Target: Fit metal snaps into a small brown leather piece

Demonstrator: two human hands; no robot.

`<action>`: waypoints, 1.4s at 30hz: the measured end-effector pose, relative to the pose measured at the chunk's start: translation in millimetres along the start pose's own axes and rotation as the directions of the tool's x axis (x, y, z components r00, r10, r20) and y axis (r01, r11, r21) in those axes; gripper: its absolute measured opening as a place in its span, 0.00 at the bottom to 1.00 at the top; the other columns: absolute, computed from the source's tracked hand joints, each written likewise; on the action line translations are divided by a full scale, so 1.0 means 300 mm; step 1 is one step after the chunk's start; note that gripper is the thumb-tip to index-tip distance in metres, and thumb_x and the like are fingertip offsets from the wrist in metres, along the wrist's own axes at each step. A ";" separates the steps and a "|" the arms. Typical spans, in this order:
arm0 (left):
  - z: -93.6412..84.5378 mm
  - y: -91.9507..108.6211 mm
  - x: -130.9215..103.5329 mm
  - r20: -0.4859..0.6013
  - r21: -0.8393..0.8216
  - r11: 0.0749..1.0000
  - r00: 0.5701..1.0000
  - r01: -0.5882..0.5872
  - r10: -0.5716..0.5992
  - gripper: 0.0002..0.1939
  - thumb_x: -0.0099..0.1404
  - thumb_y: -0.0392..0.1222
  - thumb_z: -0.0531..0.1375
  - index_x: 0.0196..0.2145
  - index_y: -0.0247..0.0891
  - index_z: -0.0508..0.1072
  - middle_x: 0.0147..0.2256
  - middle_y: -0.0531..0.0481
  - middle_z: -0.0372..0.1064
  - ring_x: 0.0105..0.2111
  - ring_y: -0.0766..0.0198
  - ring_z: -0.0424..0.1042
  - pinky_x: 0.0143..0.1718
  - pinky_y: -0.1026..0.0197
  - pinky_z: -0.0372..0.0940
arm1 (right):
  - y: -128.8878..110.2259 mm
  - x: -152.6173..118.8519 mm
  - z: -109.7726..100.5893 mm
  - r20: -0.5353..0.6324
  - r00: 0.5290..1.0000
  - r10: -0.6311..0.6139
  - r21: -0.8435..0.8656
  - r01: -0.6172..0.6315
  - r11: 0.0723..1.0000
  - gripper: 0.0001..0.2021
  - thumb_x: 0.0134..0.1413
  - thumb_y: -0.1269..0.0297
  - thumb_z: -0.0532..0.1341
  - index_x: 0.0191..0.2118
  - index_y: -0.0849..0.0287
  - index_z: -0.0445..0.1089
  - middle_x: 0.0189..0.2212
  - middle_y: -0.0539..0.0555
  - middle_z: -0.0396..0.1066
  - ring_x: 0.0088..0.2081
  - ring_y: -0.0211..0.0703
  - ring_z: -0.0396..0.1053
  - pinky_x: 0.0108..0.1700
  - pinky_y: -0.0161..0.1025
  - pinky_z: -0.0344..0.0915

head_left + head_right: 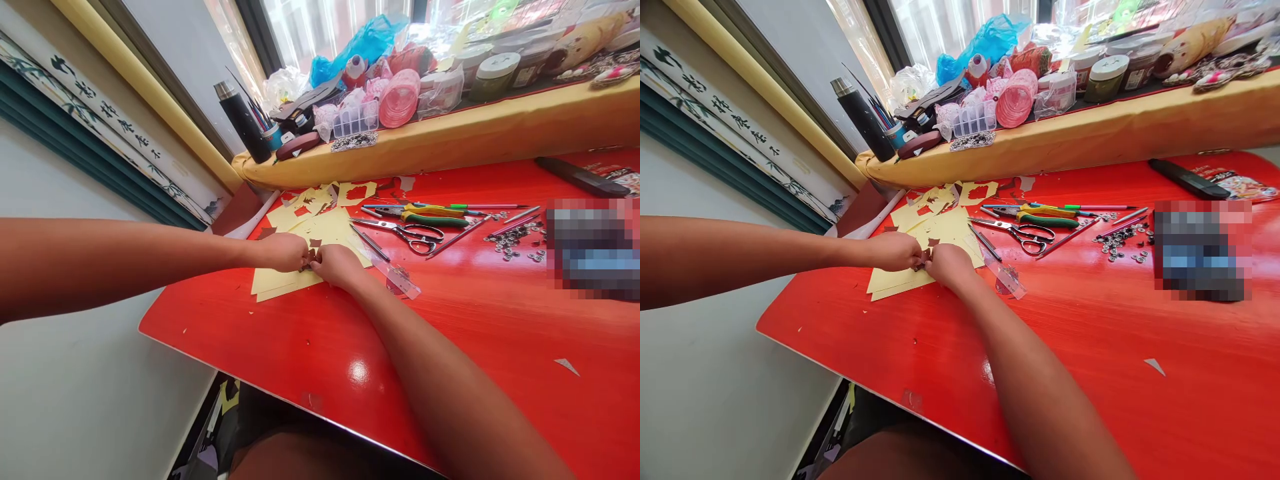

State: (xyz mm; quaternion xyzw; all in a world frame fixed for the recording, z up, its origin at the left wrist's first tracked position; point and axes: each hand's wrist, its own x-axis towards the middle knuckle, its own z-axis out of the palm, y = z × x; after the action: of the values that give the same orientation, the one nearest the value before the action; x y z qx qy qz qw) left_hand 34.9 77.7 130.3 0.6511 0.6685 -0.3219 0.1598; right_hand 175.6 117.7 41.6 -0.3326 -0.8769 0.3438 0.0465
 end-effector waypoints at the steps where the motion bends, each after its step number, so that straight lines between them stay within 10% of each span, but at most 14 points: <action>1: -0.007 0.003 0.006 0.028 -0.016 1.000 0.999 0.022 -0.022 0.11 0.66 0.43 0.59 0.31 0.39 0.79 0.27 0.46 0.74 0.24 0.60 0.66 0.28 0.58 0.55 | 0.000 -0.001 -0.001 0.000 1.000 -0.003 0.002 0.003 1.000 0.13 0.67 0.60 0.60 0.45 0.57 0.82 0.33 0.58 0.82 0.34 0.48 0.76 0.33 0.38 0.58; 7: -0.023 0.000 0.021 0.080 -0.021 0.999 0.996 0.038 -0.036 0.11 0.65 0.44 0.60 0.32 0.39 0.81 0.27 0.46 0.75 0.25 0.60 0.68 0.30 0.58 0.58 | 0.002 0.001 -0.003 0.009 1.000 -0.009 0.009 0.008 1.000 0.13 0.67 0.61 0.59 0.46 0.56 0.82 0.30 0.57 0.81 0.33 0.47 0.76 0.33 0.37 0.58; 16: -0.007 -0.025 -0.001 -0.013 0.220 0.932 0.954 -0.288 0.298 0.12 0.61 0.27 0.61 0.27 0.43 0.75 0.30 0.45 0.77 0.38 0.52 0.74 0.43 0.53 0.60 | 0.004 0.007 0.004 0.030 0.999 -0.023 0.010 0.022 1.000 0.15 0.68 0.59 0.57 0.38 0.56 0.81 0.26 0.56 0.80 0.29 0.46 0.73 0.31 0.38 0.57; 31: -0.059 0.026 0.073 0.149 0.077 0.997 0.989 -0.016 0.004 0.12 0.63 0.45 0.60 0.28 0.41 0.82 0.23 0.45 0.72 0.23 0.57 0.67 0.28 0.56 0.60 | 0.006 0.001 0.003 0.013 1.000 -0.005 0.034 0.004 0.999 0.14 0.67 0.59 0.59 0.42 0.57 0.82 0.29 0.57 0.81 0.32 0.47 0.76 0.31 0.37 0.57; 42: -0.007 -0.025 0.009 0.030 0.230 0.933 0.960 -0.277 0.278 0.12 0.64 0.30 0.59 0.34 0.45 0.80 0.38 0.43 0.80 0.42 0.51 0.75 0.45 0.54 0.61 | 0.004 0.006 0.005 0.012 1.000 -0.008 0.020 0.008 1.000 0.13 0.66 0.59 0.59 0.41 0.57 0.82 0.30 0.58 0.81 0.34 0.48 0.76 0.32 0.37 0.58</action>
State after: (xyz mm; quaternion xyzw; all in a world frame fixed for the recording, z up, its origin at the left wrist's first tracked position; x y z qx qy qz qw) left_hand 27.9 81.4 131.8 0.7535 0.5280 -0.3711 0.1257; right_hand 174.4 118.6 39.5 -0.3265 -0.8750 0.3545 0.0459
